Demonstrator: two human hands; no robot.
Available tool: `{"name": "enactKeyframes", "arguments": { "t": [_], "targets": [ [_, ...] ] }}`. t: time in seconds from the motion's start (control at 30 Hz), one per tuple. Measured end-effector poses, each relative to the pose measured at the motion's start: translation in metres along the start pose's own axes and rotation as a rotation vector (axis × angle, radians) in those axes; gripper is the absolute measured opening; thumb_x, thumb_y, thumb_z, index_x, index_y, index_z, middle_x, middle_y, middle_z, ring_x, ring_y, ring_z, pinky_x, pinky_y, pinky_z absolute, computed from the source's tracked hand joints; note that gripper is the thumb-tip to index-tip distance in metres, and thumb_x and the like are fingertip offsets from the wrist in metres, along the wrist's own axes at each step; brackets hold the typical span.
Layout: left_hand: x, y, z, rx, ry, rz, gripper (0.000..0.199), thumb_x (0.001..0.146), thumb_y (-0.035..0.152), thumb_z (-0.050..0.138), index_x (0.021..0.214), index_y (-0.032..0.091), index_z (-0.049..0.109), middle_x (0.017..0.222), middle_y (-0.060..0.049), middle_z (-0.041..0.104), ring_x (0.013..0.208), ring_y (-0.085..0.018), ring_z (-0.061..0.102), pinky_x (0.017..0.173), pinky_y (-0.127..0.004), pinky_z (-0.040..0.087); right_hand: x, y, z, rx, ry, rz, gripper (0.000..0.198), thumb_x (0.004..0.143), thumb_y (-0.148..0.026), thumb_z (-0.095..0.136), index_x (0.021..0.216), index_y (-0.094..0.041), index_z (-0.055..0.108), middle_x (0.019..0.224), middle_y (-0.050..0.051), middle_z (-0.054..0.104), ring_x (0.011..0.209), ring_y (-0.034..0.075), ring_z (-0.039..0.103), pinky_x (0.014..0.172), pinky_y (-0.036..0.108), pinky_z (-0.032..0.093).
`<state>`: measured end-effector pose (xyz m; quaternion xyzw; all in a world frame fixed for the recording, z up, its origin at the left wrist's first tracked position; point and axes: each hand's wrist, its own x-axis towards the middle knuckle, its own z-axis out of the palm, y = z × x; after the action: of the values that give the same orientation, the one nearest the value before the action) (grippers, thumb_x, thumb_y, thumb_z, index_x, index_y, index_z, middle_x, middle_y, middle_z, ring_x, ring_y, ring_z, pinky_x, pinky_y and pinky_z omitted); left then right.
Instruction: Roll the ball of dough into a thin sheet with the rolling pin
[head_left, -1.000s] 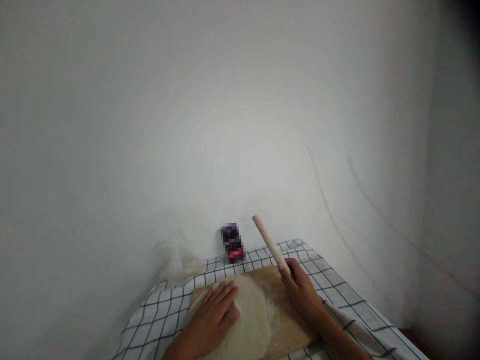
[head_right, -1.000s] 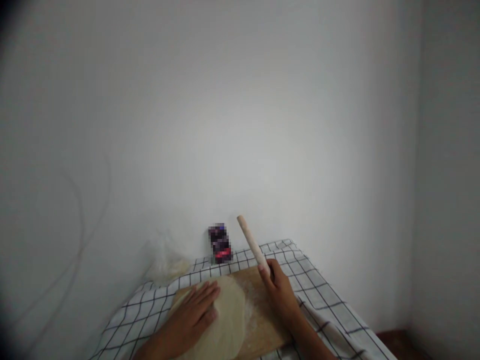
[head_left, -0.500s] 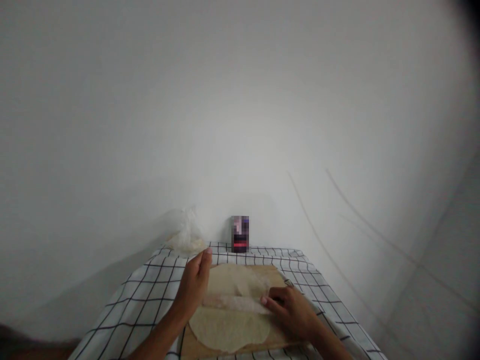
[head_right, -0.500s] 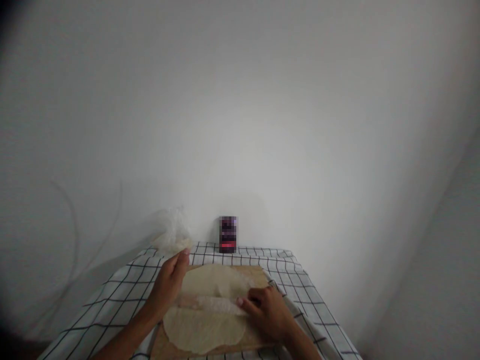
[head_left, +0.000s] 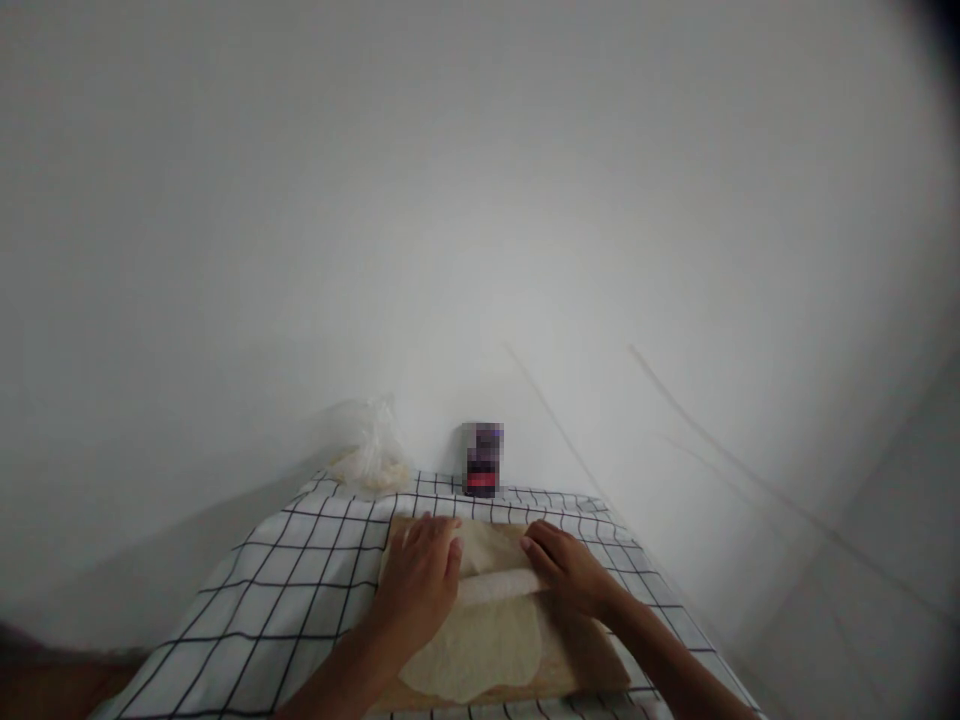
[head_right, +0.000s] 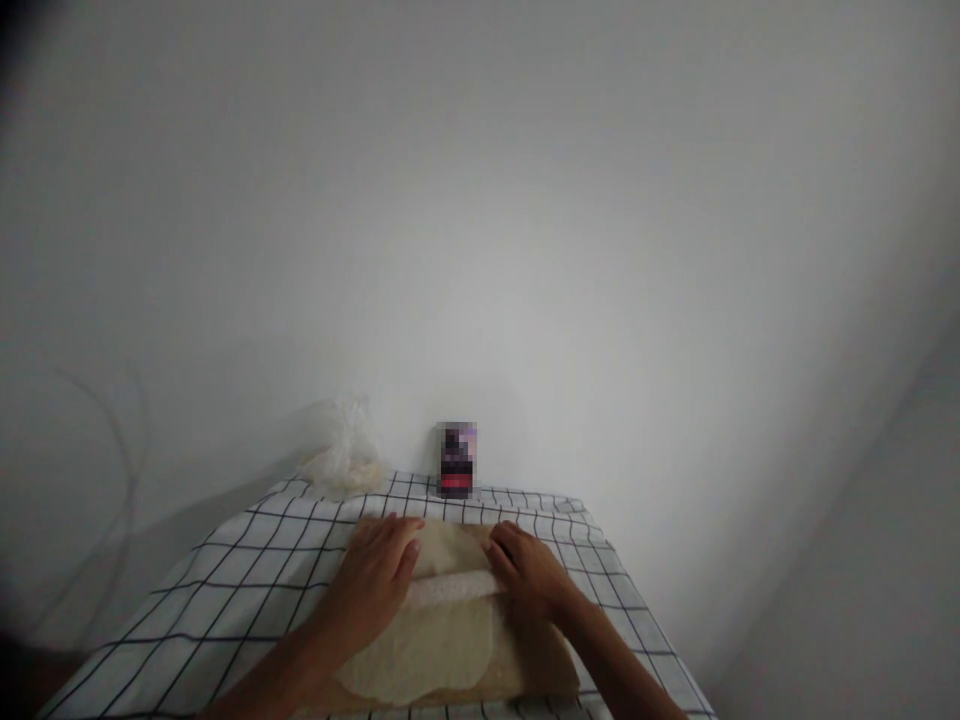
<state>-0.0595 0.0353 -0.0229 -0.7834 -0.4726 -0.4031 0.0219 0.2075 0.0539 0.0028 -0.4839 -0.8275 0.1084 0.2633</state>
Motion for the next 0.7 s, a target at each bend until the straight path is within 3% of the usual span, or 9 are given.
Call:
{"name": "enactKeyframes", "arguments": {
  "t": [0.1,0.2,0.33,0.47,0.7],
  "targets": [
    [-0.003,-0.005,0.016,0.145,0.04,0.037,0.037,0.101,0.024,0.04,0.132,0.02,0.059,0.136,-0.014,0.067,0.136,-0.036,0.053,0.116,-0.068,0.03,0.001,0.0,0.004,0.016,0.029,-0.002,0.046,0.106,-0.054,0.032,0.088,-0.023,0.06,0.091,0.005,0.062,0.084,0.02,0.06,0.078,0.033,0.046],
    [-0.004,-0.005,0.027,0.215,-0.011,0.102,0.045,0.096,0.018,0.043,0.138,0.014,0.056,0.146,-0.019,0.06,0.144,-0.039,0.045,0.12,-0.069,0.023,-0.001,0.001,0.006,0.02,0.058,-0.007,0.046,0.107,-0.052,0.032,0.097,-0.023,0.065,0.101,0.008,0.065,0.092,0.022,0.062,0.084,0.036,0.049],
    [-0.002,-0.006,0.037,0.179,-0.048,0.104,0.045,0.098,0.024,0.042,0.139,0.011,0.056,0.147,-0.022,0.058,0.146,-0.038,0.044,0.12,-0.065,0.028,-0.008,0.006,0.01,0.007,0.057,-0.021,0.046,0.107,-0.05,0.035,0.121,-0.024,0.07,0.126,0.011,0.068,0.121,0.027,0.06,0.106,0.043,0.047],
    [-0.001,-0.005,0.038,0.172,-0.066,0.081,0.047,0.103,0.036,0.041,0.138,0.01,0.058,0.144,-0.023,0.061,0.144,-0.039,0.047,0.119,-0.066,0.03,-0.027,0.012,0.017,-0.051,0.068,0.034,0.051,0.107,-0.05,0.036,0.143,-0.024,0.061,0.152,0.011,0.056,0.145,0.031,0.046,0.121,0.055,0.035],
    [-0.012,0.011,0.021,0.279,-0.096,0.155,0.049,0.105,0.036,0.04,0.139,0.007,0.059,0.149,-0.022,0.057,0.145,-0.036,0.046,0.119,-0.061,0.036,-0.073,-0.02,0.019,-0.123,0.043,0.058,0.051,0.11,-0.046,0.032,0.144,-0.023,0.061,0.152,0.008,0.056,0.149,0.03,0.042,0.123,0.06,0.035]
  ]
}}
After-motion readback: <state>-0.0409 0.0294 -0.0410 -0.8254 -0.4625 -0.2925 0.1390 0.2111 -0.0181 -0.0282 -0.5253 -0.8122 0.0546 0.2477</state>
